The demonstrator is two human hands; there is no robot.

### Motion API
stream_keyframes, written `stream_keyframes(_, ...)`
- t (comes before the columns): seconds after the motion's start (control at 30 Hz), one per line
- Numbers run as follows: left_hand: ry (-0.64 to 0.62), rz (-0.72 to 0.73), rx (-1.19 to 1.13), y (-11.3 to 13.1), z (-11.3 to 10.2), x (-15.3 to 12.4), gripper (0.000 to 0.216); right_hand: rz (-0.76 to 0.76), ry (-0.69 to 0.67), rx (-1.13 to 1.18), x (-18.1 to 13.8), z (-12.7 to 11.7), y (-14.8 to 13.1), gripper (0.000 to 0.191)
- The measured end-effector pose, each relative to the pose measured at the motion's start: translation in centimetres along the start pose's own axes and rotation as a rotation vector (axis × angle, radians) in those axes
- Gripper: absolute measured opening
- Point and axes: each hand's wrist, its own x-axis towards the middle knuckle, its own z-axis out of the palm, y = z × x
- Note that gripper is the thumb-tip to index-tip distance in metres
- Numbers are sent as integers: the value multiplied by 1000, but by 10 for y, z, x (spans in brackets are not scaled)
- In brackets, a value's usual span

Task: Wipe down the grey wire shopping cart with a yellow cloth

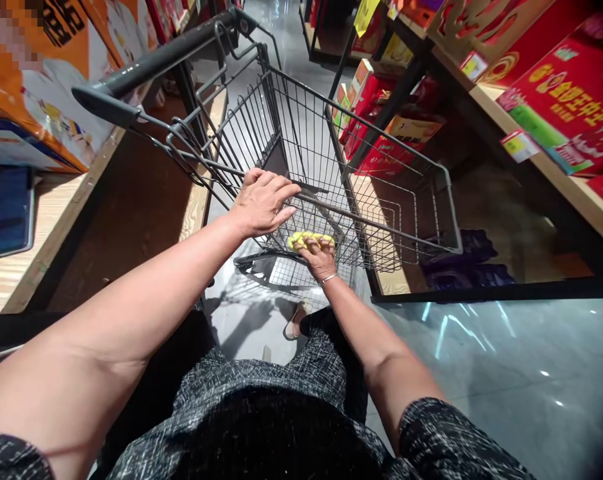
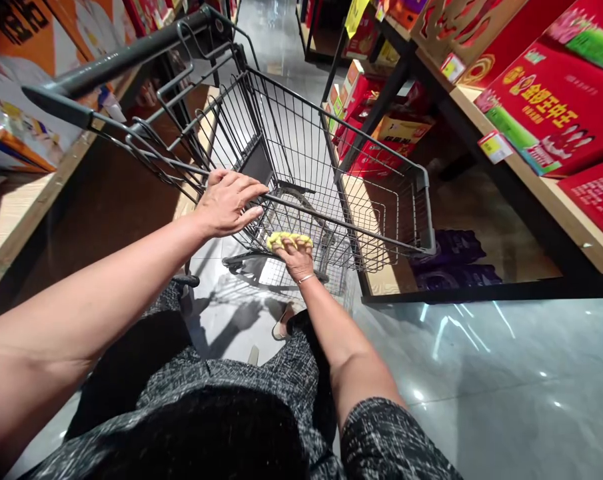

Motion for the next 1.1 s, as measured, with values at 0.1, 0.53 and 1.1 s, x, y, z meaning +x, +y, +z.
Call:
stream_keyframes(0.1, -6, -40, -22, -3, 1, 1, 44, 19, -211, 7, -18, 22, 5, 34)
stream_keyframes(0.53, 109, -40, -33, -3, -1, 1, 40, 53, 327, 44, -23, -82, 47, 37)
stream_keyframes(1.1, 104, -56, 13, -10, -12, -25, 42, 54, -312, -18, -95, 0, 16, 34)
